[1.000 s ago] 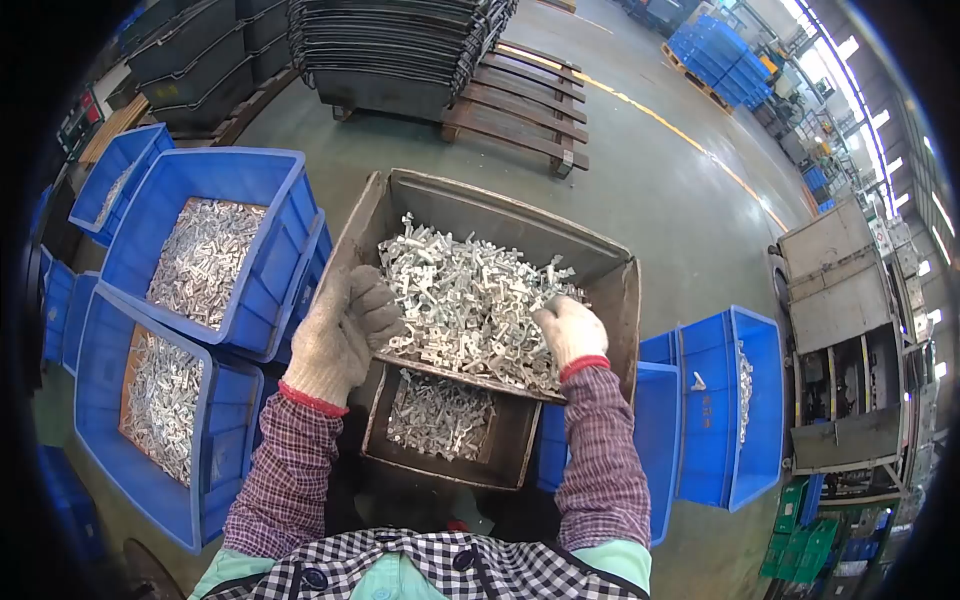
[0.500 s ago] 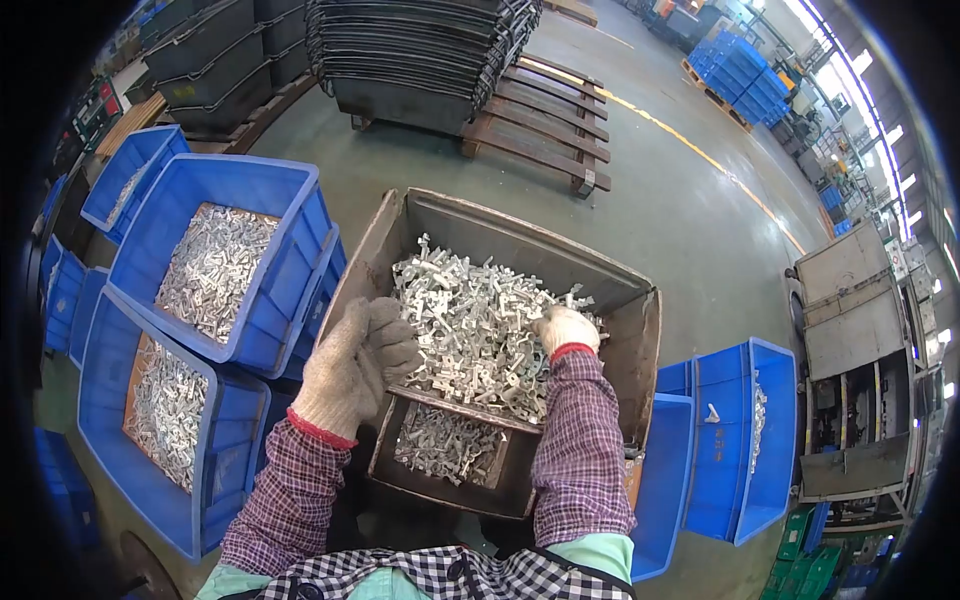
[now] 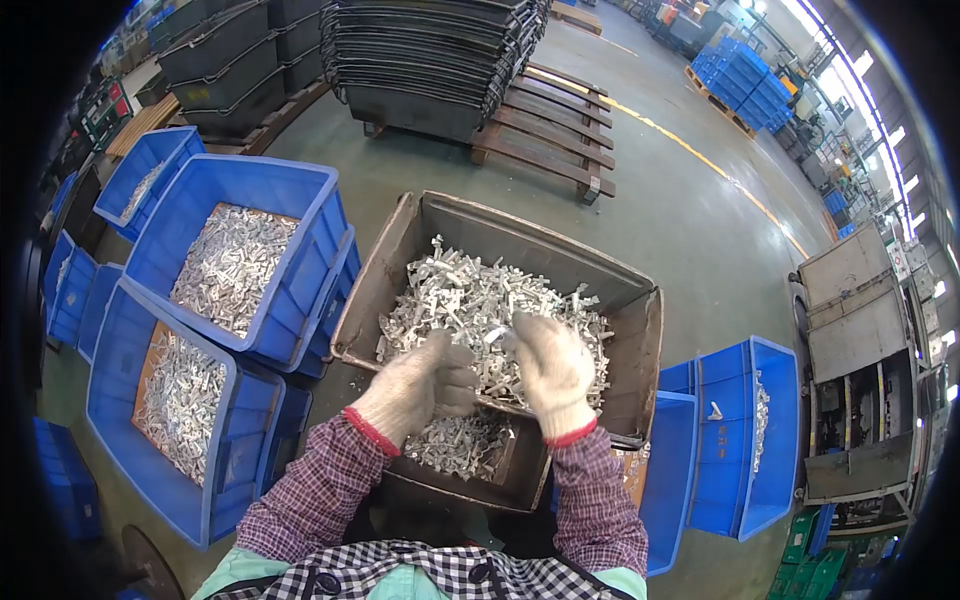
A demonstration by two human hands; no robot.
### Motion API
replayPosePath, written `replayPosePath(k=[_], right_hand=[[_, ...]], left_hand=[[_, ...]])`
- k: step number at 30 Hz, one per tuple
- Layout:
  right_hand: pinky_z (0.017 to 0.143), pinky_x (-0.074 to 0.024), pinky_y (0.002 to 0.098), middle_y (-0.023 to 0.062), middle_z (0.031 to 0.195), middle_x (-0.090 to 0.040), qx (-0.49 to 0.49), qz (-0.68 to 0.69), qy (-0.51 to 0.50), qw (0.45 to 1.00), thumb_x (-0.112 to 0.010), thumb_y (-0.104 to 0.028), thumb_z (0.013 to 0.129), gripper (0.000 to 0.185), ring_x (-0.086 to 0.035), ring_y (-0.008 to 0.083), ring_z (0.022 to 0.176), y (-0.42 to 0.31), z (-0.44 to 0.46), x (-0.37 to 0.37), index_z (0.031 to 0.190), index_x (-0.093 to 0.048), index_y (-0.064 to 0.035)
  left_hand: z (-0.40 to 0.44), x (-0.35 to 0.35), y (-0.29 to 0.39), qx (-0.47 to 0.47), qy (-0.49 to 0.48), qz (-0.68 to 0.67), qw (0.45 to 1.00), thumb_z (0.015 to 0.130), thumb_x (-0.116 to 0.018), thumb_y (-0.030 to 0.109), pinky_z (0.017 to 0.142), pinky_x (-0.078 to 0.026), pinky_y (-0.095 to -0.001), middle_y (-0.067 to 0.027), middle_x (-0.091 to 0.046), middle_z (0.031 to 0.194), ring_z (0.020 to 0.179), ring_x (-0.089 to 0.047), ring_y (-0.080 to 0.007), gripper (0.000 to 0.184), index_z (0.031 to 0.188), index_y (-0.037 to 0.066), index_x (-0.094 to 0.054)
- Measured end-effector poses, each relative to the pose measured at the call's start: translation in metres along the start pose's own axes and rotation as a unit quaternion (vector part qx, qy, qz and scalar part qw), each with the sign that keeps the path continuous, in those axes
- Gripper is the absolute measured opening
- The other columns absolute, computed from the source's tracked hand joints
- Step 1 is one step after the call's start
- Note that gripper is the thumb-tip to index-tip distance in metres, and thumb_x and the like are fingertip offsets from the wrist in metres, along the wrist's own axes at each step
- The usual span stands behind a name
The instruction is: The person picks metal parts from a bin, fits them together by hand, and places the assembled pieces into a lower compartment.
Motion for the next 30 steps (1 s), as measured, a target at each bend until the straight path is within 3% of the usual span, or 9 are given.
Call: replayPosePath(k=[3,5,10,13,15,19,24,27,30], right_hand=[[0.081,-0.0584,0.0401,0.0099,0.109,-0.075,0.076,-0.055,-0.022,0.995,-0.08,-0.017,0.081,0.032,-0.072,0.0295,0.092,-0.059,0.0,0.016,0.112,-0.078,-0.0119],[0.082,-0.0588,0.0409,0.0104,0.11,-0.075,0.076,-0.069,-0.062,0.993,-0.081,-0.017,0.081,0.033,-0.073,0.0308,0.093,-0.069,-0.004,0.019,0.113,-0.077,-0.0109],[0.087,-0.0587,0.0405,0.015,0.117,-0.074,-0.169,0.185,-0.085,0.964,-0.079,-0.018,0.085,0.035,-0.072,0.03,0.104,-0.048,-0.033,0.013,0.117,-0.075,-0.0066],[0.096,-0.0542,0.0396,0.0174,0.118,-0.073,-0.35,0.201,-0.199,0.893,-0.068,-0.037,0.096,0.039,-0.07,0.0296,0.109,-0.046,-0.051,0.018,0.118,-0.075,-0.0054],[0.096,-0.0526,0.0415,0.0186,0.114,-0.073,-0.307,0.126,-0.294,0.897,-0.064,-0.044,0.097,0.044,-0.069,0.0335,0.107,-0.066,-0.041,0.022,0.118,-0.075,-0.006],[0.091,-0.0531,0.0424,0.0179,0.105,-0.073,-0.275,0.134,-0.255,0.917,-0.064,-0.039,0.097,0.038,-0.069,0.034,0.104,-0.06,-0.058,0.009,0.112,-0.077,-0.0069],[0.071,-0.0548,0.0378,0.0154,0.087,-0.072,-0.297,0.212,-0.234,0.901,-0.062,-0.032,0.097,0.032,-0.07,0.0279,0.076,-0.056,-0.066,0.014,0.107,-0.074,-0.0032],[0.063,-0.0525,0.032,0.0093,0.083,-0.07,-0.507,0.407,-0.241,0.721,-0.064,-0.032,0.099,0.036,-0.067,0.0174,0.07,-0.061,-0.1,0.021,0.113,-0.07,0.0012],[0.058,-0.0485,0.0284,0.0062,0.083,-0.066,-0.513,0.548,-0.153,0.643,-0.062,-0.029,0.102,0.035,-0.06,0.0114,0.067,-0.085,-0.12,0.026,0.114,-0.066,0.0038]], left_hand=[[-0.012,-0.01,-0.002,0.067,-0.063,-0.001,0.996,0.106,-0.05,0.058,0.082,-0.06,-0.0445,-0.019,-0.069,0.112,0.092,-0.07,-0.0302,0.069,0.136,-0.003,-0.056],[-0.012,-0.014,0.001,-0.005,-0.092,-0.02,0.996,0.106,-0.053,0.055,0.077,-0.06,-0.0406,-0.0158,-0.069,0.106,0.085,-0.07,-0.0249,0.063,0.131,-0.003,-0.058],[-0.014,-0.003,0.021,-0.063,-0.057,0.17,0.982,0.107,-0.059,0.036,0.076,-0.06,-0.0331,-0.0122,-0.072,0.107,0.083,-0.071,-0.0188,0.049,0.139,-0.001,-0.06],[-0.023,-0.015,0.028,-0.098,-0.079,0.299,0.946,0.106,-0.059,0.032,0.077,-0.06,-0.0314,-0.0116,-0.072,0.11,0.085,-0.071,-0.0181,0.045,0.134,-0.003,-0.063],[-0.028,-0.016,0.021,-0.102,-0.084,0.32,0.938,0.104,-0.059,0.032,0.077,-0.059,-0.0299,-0.0113,-0.072,0.11,0.087,-0.07,-0.0167,0.046,0.132,-0.004,-0.065],[-0.029,-0.013,0.01,-0.026,-0.114,0.226,0.967,0.104,-0.059,0.035,0.07,-0.058,-0.029,-0.0112,-0.073,0.101,0.08,-0.07,-0.0155,0.046,0.129,-0.003,-0.066],[-0.024,-0.015,-0.004,0.025,-0.181,0.137,0.974,0.106,-0.058,0.036,0.065,-0.057,-0.0287,-0.0102,-0.072,0.093,0.074,-0.07,-0.0159,0.044,0.128,-0.002,-0.063],[-0.034,-0.018,-0.019,0.008,-0.191,0.157,0.969,0.106,-0.059,0.036,0.068,-0.057,-0.0285,-0.0112,-0.072,0.098,0.08,-0.07,-0.0154,0.044,0.129,-0.001,-0.064],[-0.067,-0.026,-0.013,-0.004,-0.18,0.276,0.944,0.104,-0.062,0.036,0.075,-0.059,-0.0307,-0.0124,-0.073,0.105,0.09,-0.071,-0.0173,0.046,0.13,-0.002,-0.066]])
Point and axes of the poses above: each hand's wrist, its own z-axis towards the middle knuckle, its own x-axis out of the back of the hand, y = z × x, the point moved 5 cm from there along z, towards the middle knuckle
